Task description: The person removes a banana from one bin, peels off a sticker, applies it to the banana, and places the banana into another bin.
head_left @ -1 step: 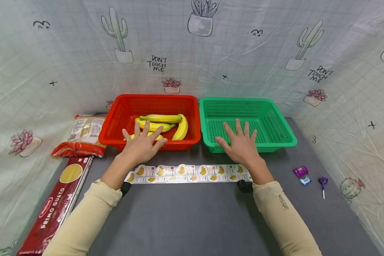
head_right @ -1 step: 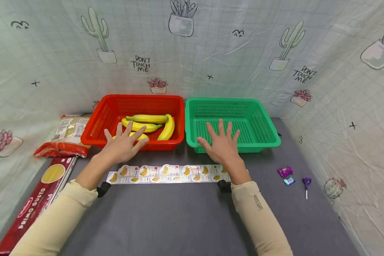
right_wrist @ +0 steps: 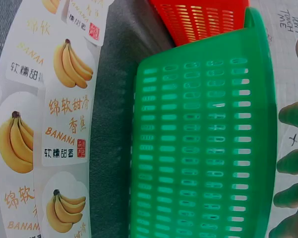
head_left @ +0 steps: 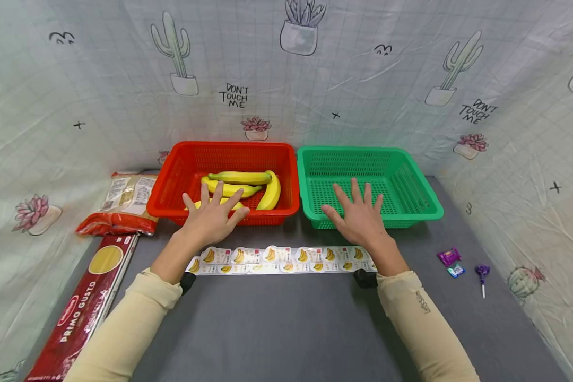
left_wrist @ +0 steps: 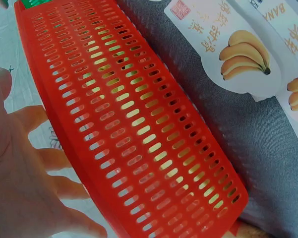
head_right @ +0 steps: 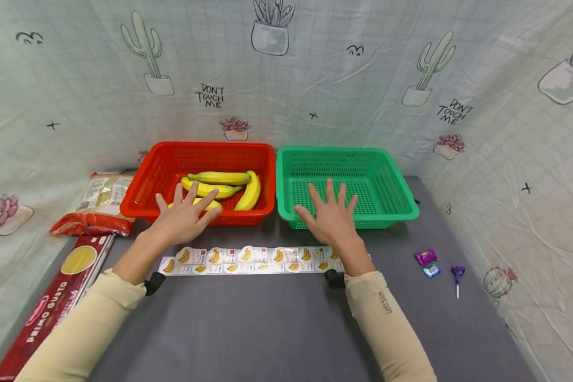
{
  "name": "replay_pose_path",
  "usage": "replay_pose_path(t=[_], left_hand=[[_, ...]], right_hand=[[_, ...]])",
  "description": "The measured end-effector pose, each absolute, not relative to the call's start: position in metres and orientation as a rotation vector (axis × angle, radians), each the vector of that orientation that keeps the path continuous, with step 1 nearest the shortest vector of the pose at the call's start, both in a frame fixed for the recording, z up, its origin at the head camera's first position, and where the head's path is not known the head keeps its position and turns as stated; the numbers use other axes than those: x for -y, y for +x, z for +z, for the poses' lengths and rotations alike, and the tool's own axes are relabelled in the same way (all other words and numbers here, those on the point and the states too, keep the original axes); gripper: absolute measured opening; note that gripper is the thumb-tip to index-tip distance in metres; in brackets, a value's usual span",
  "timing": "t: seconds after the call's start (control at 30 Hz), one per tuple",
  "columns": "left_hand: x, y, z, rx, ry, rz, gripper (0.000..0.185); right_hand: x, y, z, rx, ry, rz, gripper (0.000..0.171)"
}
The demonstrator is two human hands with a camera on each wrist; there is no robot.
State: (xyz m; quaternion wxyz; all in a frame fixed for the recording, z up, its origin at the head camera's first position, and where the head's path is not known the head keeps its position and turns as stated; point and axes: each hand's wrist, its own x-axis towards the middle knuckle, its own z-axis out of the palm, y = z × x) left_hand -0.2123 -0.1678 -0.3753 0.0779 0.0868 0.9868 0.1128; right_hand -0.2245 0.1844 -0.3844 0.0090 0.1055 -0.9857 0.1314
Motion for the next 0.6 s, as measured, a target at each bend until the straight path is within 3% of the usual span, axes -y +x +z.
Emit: replay_pose_path(t=[0.27, 0.6], left_hand=[[0.179, -0.216, -0.371, -3.001, 0.205, 0.360, 0.076], [0.236, -0.213, -0.356, -3.151, -0.128, 0.634, 0.088]], right_hand=[[-0.181, -0.232, -0.379, 2.993, 0.420, 0.527, 0.076], [-0.158, -0.245, -0.361, 2.830, 0.594, 0.781, 0.071]])
